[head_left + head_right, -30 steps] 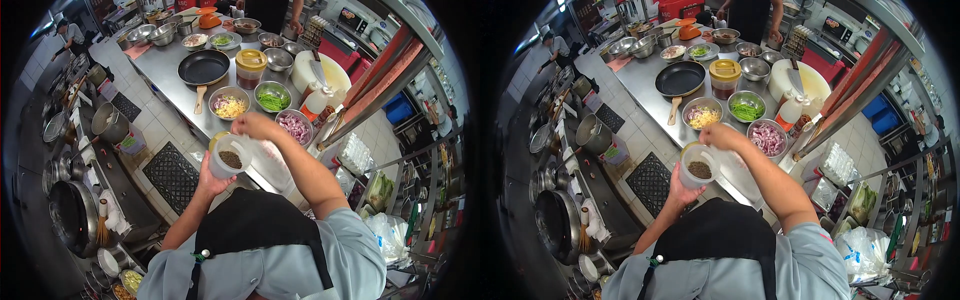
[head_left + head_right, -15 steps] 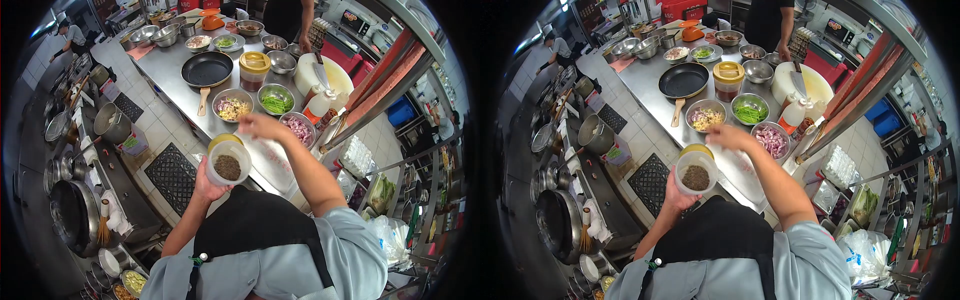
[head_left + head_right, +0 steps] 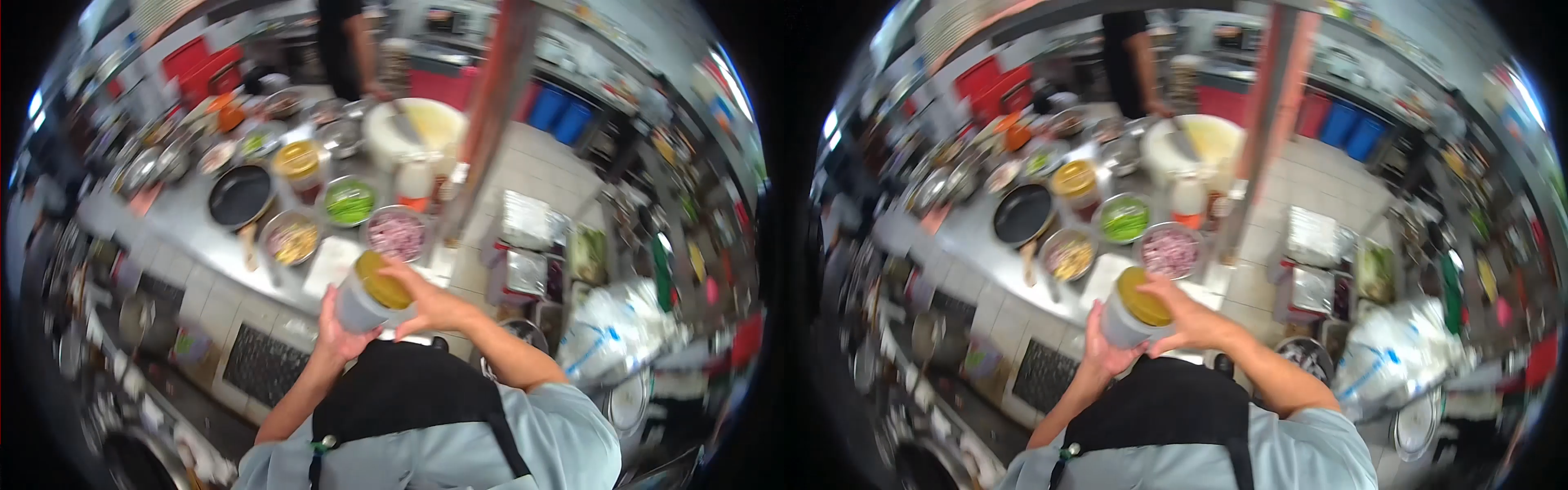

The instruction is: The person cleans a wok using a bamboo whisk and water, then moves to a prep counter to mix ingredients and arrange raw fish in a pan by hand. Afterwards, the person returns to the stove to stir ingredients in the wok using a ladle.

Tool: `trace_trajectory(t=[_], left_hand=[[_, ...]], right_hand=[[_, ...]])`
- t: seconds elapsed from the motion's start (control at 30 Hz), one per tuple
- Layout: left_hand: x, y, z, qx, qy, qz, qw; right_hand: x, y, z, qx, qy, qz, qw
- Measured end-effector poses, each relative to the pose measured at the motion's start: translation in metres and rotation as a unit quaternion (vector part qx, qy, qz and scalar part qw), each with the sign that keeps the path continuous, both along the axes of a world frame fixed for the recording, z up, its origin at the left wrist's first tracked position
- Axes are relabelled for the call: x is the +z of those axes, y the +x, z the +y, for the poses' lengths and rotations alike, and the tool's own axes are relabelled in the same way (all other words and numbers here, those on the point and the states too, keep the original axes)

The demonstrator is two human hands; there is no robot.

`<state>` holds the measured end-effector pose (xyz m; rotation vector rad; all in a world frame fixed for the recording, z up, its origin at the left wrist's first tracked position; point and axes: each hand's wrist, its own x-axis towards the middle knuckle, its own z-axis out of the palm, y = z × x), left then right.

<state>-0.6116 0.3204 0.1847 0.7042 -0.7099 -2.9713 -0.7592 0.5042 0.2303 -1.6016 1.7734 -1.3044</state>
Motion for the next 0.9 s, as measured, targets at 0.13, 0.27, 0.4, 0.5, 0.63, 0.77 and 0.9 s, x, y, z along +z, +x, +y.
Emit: trace_trajectory(t=[0.13,0.27,0.4,0.5,0.63,0.77,0.9], left_hand=[[-0.016,-0.032,0.031,-0.010,-0.064,0.071,0.995],[-0.003,-0.082,0.086,0.104,-0.278,0.196,0.935],[0.024,-0.131,0.128,0.089,-0.345,0.308,0.882],[0.057,-0.170,0.162,-0.004,-0.344,0.389,0.855],[0.091,-0.192,0.197,-0.158,-0.329,0.403,0.839],[0.074,-0.207,0.215,-0.225,-0.353,0.397,0.817],[0.032,-0.215,0.200,-0.273,-0.383,0.322,0.821]], right_hand=[[-0.030,0.009,0.016,-0.137,-0.005,0.026,0.990],[-0.017,-0.002,0.050,-0.300,-0.125,-0.094,0.941],[0.023,-0.017,0.092,-0.341,-0.244,-0.296,0.858],[0.042,-0.056,0.140,-0.415,-0.278,-0.180,0.848],[0.145,-0.118,0.240,-0.536,-0.406,-0.161,0.722],[0.221,-0.222,0.383,-0.759,-0.368,0.202,0.497],[0.261,-0.277,0.527,-0.889,-0.181,0.285,0.310]])
